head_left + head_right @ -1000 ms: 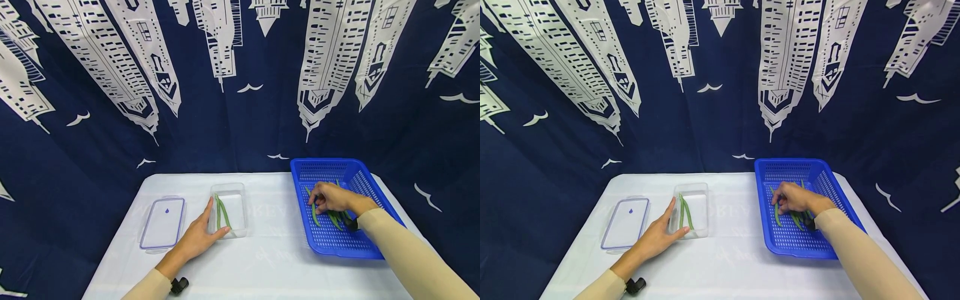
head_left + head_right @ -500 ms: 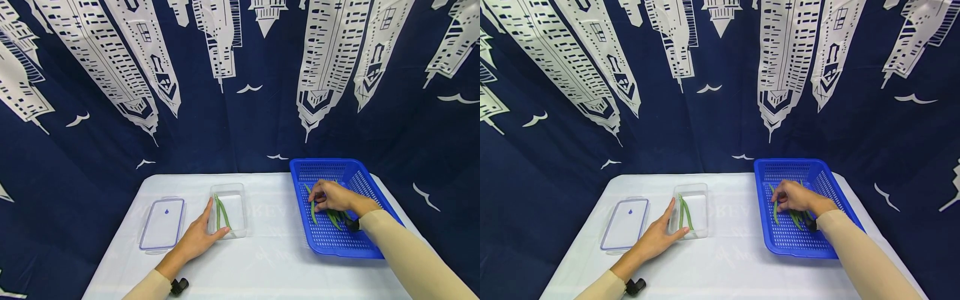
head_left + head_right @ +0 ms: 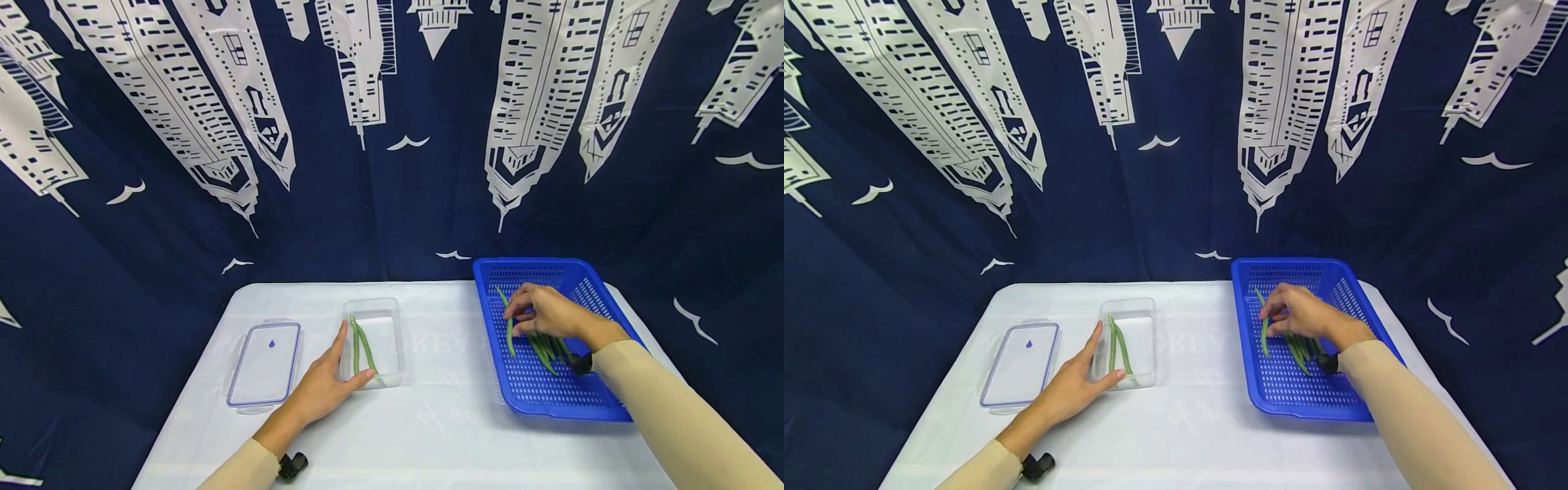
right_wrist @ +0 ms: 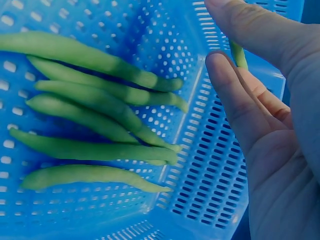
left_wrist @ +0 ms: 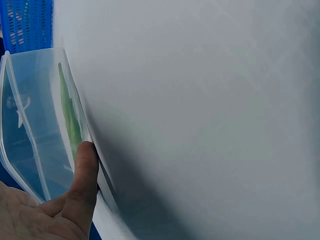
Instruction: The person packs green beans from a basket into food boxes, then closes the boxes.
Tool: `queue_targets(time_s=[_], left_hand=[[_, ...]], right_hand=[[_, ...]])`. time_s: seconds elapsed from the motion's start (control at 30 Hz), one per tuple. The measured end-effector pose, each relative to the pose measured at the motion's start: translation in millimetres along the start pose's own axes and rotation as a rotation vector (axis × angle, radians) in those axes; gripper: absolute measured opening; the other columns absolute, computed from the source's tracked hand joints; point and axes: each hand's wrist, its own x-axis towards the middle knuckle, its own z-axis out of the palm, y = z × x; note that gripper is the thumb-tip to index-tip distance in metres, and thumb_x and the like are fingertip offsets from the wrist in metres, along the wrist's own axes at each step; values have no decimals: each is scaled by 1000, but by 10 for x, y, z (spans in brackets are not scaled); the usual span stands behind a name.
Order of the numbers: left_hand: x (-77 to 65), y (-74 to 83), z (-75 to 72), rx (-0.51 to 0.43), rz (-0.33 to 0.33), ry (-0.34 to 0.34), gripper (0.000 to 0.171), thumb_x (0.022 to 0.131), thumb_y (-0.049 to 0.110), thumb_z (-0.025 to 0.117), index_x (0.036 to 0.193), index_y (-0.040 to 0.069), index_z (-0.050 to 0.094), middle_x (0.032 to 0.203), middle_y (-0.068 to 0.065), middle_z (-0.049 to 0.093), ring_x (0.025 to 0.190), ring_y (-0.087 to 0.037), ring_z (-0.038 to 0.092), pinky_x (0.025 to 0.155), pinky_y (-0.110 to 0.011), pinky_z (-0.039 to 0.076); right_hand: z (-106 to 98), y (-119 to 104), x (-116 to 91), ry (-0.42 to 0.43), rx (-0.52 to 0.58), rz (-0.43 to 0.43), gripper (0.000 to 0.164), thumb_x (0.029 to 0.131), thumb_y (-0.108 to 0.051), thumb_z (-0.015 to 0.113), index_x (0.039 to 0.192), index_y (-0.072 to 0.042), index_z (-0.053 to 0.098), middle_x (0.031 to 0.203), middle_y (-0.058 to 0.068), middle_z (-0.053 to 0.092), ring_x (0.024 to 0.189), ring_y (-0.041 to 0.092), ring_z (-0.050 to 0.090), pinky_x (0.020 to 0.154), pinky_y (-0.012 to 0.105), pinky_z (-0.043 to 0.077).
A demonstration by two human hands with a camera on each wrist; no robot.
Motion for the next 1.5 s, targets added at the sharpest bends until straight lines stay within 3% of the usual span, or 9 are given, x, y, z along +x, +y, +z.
queue_targets(time_s=[0.47,0.73,1.0,1.17,1.5], left_hand=[[-3,-4,-4,5,-3,-7,122,101,70,84,190,28,11,189,-25,34,173,-50,41,138,-70,40],[-7,-5,-18,9,-7,-7,123,101,71,84,190,28,10,189,-26,34,173,-50,41,138,-70,40],[-4,-6,-23,8,-5,-10,123,101,71,83,190,29,10,188,-27,35,173,-51,41,138,-71,40],[9,0,-27,13,5,-8,123,101,73,82,190,28,10,189,-26,34,173,-50,41,138,-70,40],[4,-4,-21,8,2,-8,123,101,73,82,190,28,10,188,-26,36,173,-50,42,137,-70,41]], right_hand=[[-171,-258,63,55,-38,-12,23,91,-17,102,110,-13,91,131,15,75,111,35,86,97,43,72],[-270,-409,118,82,-126,-31,23,92,-18,101,113,-22,92,133,12,75,110,28,87,97,42,72],[-258,-564,203,83,-97,-82,26,90,-16,101,114,-17,92,133,13,75,115,34,85,97,40,72],[-230,-675,291,63,-72,-78,27,90,-16,102,115,-21,92,134,10,74,122,33,82,100,39,71],[-95,-889,502,8,-2,-128,26,90,-13,103,113,-18,92,135,13,72,119,33,83,102,47,70]])
